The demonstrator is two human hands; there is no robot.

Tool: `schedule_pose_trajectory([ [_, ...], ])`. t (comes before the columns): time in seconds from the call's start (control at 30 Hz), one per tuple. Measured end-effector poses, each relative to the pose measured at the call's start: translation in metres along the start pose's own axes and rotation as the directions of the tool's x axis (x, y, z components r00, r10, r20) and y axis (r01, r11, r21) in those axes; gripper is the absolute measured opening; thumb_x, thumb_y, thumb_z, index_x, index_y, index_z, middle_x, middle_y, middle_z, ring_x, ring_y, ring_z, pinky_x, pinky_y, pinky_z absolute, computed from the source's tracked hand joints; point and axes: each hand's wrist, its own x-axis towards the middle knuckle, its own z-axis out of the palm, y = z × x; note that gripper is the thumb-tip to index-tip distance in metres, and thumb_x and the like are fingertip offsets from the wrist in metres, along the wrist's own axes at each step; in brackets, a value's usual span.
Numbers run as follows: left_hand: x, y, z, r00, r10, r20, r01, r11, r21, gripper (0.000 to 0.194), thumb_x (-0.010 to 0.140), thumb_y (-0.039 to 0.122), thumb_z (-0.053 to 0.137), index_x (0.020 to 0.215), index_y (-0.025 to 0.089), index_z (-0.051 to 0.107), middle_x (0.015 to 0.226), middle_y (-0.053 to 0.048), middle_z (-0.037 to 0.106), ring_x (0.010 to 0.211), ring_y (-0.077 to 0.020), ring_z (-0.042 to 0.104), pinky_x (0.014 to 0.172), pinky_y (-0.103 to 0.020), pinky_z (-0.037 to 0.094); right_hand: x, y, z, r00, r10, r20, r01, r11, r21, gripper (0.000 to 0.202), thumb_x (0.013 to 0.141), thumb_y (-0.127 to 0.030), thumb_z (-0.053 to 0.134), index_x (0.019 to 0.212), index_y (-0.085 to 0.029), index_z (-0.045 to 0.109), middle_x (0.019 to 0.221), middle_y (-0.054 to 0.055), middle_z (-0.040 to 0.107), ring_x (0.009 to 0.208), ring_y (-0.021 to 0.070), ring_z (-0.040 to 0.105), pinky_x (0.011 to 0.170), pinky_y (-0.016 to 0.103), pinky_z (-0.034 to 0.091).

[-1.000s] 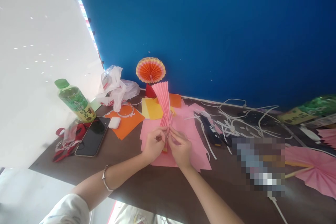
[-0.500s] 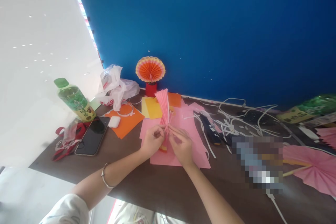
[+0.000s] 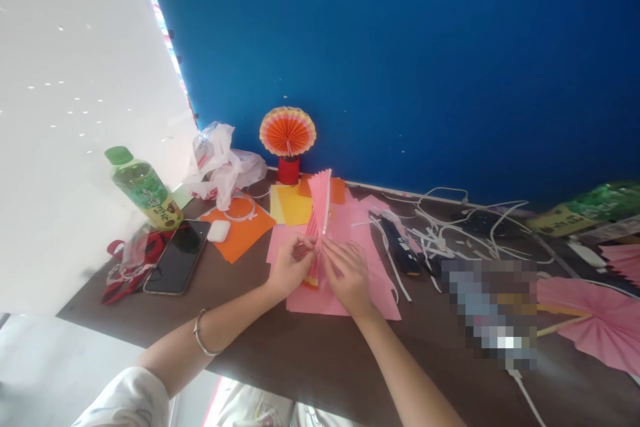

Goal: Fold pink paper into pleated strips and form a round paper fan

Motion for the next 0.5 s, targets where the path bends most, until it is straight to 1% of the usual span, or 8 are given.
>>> schedule_pose_trajectory([
  [0.23, 0.0010, -0.0007, -0.0003, 1.000, 0.003, 0.005, -0.003, 1.000, -0.010, 0.025, 0.074, 0.031, 0.066, 0.070, 0.018, 0.046, 0.093, -0.007, 0.066, 0.093, -0.0181, 0.063, 0.083, -0.033, 0.048, -0.0005, 0.0011, -0.0017, 0.999, -0.041, 0.003, 0.041, 0.999, -0.017, 0.022, 0.080, -0.010, 0.054, 0.097, -0.021, 0.064, 0.096, 0.006, 0.071, 0.086, 0.0189, 0.065, 0.086, 0.041, 0.044],
  [0.4, 0.0002, 0.0000, 0.0005, 1.000, 0.006, 0.005, -0.005, 0.999, -0.041, 0.025, 0.071, 0.030, 0.069, 0.069, 0.018, 0.048, 0.091, -0.007, 0.066, 0.093, -0.0186, 0.063, 0.085, -0.034, 0.047, -0.0001, 0.0009, -0.0022, 1.000, -0.014, -0.019, 0.014, 1.000, 0.019, 0.022, 0.081, -0.008, 0.052, 0.095, -0.020, 0.063, 0.096, 0.006, 0.071, 0.087, 0.0183, 0.065, 0.086, 0.040, 0.045],
  [0.5, 0.0002, 0.0001, 0.0008, 1.000, -0.007, 0.013, 0.008, 0.998, -0.060, 0.023, 0.070, 0.031, 0.070, 0.070, 0.017, 0.051, 0.088, -0.006, 0.067, 0.093, -0.0187, 0.063, 0.087, -0.035, 0.046, 0.0008, 0.0007, -0.0042, 0.999, -0.022, -0.028, 0.023, 0.999, 0.035, 0.021, 0.080, -0.009, 0.055, 0.095, -0.020, 0.063, 0.095, 0.006, 0.071, 0.089, 0.0185, 0.064, 0.087, 0.040, 0.045],
])
